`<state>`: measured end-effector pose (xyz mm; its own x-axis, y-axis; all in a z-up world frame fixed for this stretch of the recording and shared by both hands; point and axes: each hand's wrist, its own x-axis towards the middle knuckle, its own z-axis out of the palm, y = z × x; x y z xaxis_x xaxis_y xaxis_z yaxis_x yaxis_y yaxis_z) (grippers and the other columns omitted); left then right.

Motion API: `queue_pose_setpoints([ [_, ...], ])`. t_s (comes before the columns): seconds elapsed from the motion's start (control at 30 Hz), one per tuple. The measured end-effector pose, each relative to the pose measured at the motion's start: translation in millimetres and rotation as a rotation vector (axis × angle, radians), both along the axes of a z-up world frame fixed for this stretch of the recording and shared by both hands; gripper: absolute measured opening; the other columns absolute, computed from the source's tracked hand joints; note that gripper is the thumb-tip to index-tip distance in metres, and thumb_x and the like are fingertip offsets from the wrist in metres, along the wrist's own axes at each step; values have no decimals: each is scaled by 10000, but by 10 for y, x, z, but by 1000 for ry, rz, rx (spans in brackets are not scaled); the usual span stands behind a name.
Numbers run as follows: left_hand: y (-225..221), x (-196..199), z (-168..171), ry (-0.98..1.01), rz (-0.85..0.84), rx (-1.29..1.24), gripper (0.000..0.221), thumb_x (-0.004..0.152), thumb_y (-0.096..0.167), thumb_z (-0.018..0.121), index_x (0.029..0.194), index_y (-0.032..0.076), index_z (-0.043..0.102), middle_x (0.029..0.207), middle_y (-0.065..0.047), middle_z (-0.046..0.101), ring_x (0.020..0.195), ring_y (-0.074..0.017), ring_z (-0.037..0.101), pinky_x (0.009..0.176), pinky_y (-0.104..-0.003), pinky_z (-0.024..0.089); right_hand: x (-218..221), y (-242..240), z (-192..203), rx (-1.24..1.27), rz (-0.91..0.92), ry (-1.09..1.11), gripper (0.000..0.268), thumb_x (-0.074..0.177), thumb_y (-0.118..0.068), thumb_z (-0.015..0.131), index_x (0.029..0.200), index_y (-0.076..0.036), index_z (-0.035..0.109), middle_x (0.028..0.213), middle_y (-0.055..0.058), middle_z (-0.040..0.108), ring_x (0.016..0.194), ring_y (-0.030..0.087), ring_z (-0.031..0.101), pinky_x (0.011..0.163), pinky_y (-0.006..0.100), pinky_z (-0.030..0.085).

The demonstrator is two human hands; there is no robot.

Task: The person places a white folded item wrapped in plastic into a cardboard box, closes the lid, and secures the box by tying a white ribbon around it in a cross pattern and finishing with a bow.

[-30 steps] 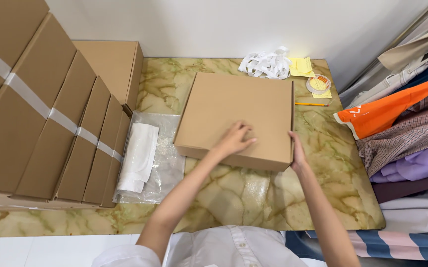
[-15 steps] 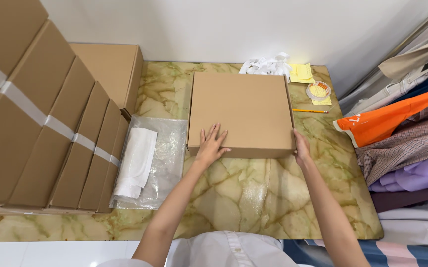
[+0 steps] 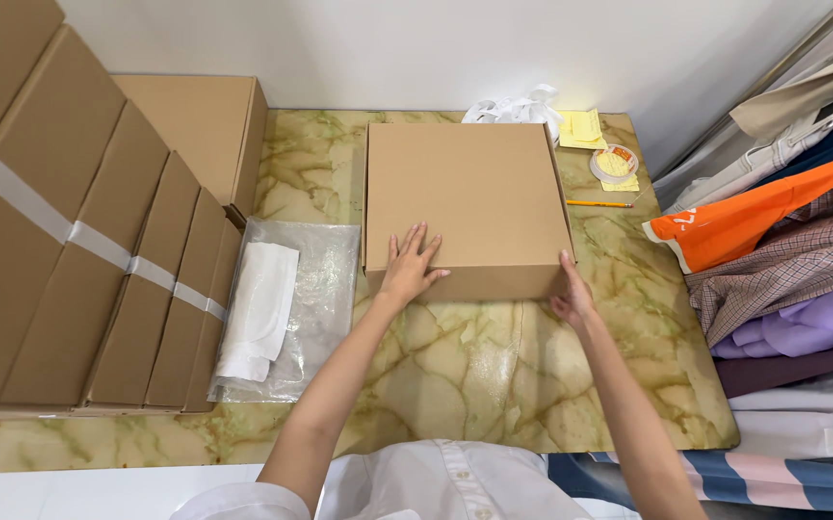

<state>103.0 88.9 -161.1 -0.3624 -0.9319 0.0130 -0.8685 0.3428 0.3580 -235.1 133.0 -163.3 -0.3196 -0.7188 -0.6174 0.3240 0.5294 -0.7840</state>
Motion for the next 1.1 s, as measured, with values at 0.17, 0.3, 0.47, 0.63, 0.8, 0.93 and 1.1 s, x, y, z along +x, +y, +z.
queue_pose_setpoints([
  [0.17, 63, 206, -3, 11, -75, 23, 606, 986, 590, 514, 1518, 307, 449, 1663, -27, 265, 1549, -229, 243, 1239, -621, 160, -89, 214, 51, 60, -2, -58, 1007, 761, -661, 864, 1417, -68, 383, 1272, 114, 398, 974, 178, 519, 479, 117, 274],
  [0.3, 174, 480, 65, 96, -77, 15, 456, 1050, 463, 478, 1464, 282, 537, 1591, -2, 413, 1487, -229, 378, 1218, -601, 241, -161, 387, 31, 29, -153, -332, 531, 794, -436, 912, 1072, -127, 581, 946, -3, 554, 690, 56, 543, 447, 36, 334],
  [0.47, 203, 911, 347, 233, 41, -54, 377, 1084, 372, 454, 1400, 235, 607, 1516, -20, 515, 1427, -237, 462, 1193, -575, 305, -210, 301, 196, -29, -248, -518, 477, 788, -385, 916, 999, -88, 608, 895, -13, 629, 659, 55, 574, 443, 40, 381],
  [0.63, 115, 1314, 567, 531, 228, -32, 367, 1084, 201, 457, 1433, 179, 569, 1477, -61, 537, 1378, -266, 490, 1158, -535, 383, -141, 275, 824, -142, -345, -692, 371, 801, -260, 887, 972, -67, 621, 874, 10, 693, 670, 89, 625, 484, 94, 452],
  [0.8, -275, 1493, 451, 626, 310, 46, 630, 905, -5, 679, 1492, 63, 457, 1341, -239, 589, 1188, -423, 640, 1005, -528, 528, -179, 16, 1572, -356, -367, -809, 424, 833, -146, 849, 1077, 31, 551, 944, 132, 688, 824, 240, 704, 647, 216, 585],
  [0.93, -510, 1195, 1137, 826, 319, 130, 722, 929, 263, 758, 1512, 39, 395, 1282, -243, 629, 1159, -411, 660, 988, -513, 539, -176, -283, 2039, -524, -332, -863, 509, 876, -178, 817, 1164, 60, 471, 1060, 209, 684, 954, 315, 730, 764, 310, 615],
  [1.1, -1094, 1011, 1895, 1010, 331, -126, 685, 995, 353, 713, 1480, 11, 369, 1051, -189, 711, 971, -300, 735, 887, -441, 552, -116, -510, 2567, -643, -112, -835, 563, 955, -321, 679, 1365, 10, 480, 1364, 142, 658, 1126, 262, 714, 864, 369, 556],
])
